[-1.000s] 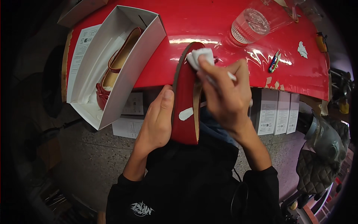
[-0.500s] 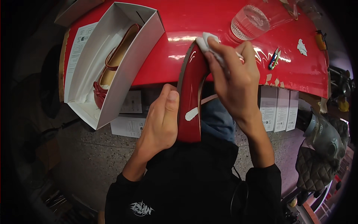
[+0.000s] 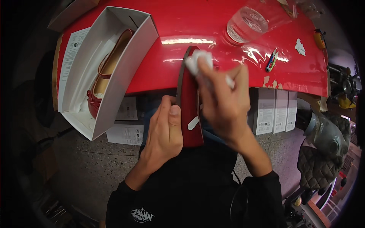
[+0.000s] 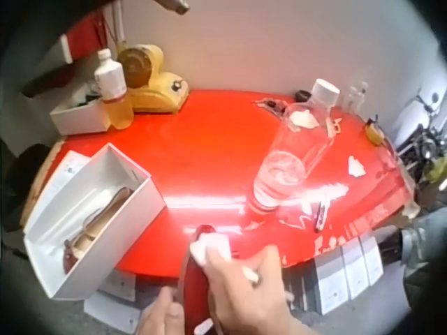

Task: Cleaning a pair of red shoes with a cloth and cleaning fluid before packaging them into a box.

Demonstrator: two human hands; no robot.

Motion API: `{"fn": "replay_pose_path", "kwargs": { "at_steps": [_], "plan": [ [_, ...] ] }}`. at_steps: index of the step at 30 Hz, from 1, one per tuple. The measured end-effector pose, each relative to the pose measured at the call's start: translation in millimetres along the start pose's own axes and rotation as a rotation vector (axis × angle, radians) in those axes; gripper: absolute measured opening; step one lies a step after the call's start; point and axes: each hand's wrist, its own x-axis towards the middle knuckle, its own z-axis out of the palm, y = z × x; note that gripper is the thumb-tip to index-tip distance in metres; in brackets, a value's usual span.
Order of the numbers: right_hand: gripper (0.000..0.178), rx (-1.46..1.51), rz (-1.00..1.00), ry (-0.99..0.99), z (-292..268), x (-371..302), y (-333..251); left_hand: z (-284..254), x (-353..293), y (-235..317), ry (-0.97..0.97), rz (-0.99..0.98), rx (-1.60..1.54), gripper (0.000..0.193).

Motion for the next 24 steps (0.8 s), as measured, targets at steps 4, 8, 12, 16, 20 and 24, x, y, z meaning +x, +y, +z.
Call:
{"fn": "replay_pose_path", "kwargs": {
  "at_steps": [4, 8, 12, 16, 20, 24],
  "plan": [
    [0.035, 0.094, 0.099, -0.057, -5.8, 19.5, 20.1, 4.2, 1.2, -25.5, 0.026, 0.095, 0.018, 0.047],
    [0.038, 0.057, -0.046, -0.047, -12.0, 15.3, 13.8, 6.8, -2.1, -28.1, 0.052, 0.155, 0.075, 0.050],
    [0.035, 0.084, 0.130, -0.178, -14.6, 40.8, 42.8, -5.1, 0.4, -53.7, -0.058, 0.129, -0.096, 0.064],
    [0.025, 0.307, -0.092, -0.316, -7.8, 26.1, 26.6, -18.2, -31.2, -95.9, -0.271, -0.319, -0.926, 0.073],
    [0.040, 0.162, -0.105, -0.442, -5.3, 29.0, 24.8, 1.8, -49.9, -148.9, -0.169, -0.449, -1.183, 0.076],
    [0.055, 0.073, -0.071, -0.462, 4.1, 23.7, 35.2, 11.4, -51.4, -170.7, -0.250, -0.448, -1.227, 0.076]
  ]
}}
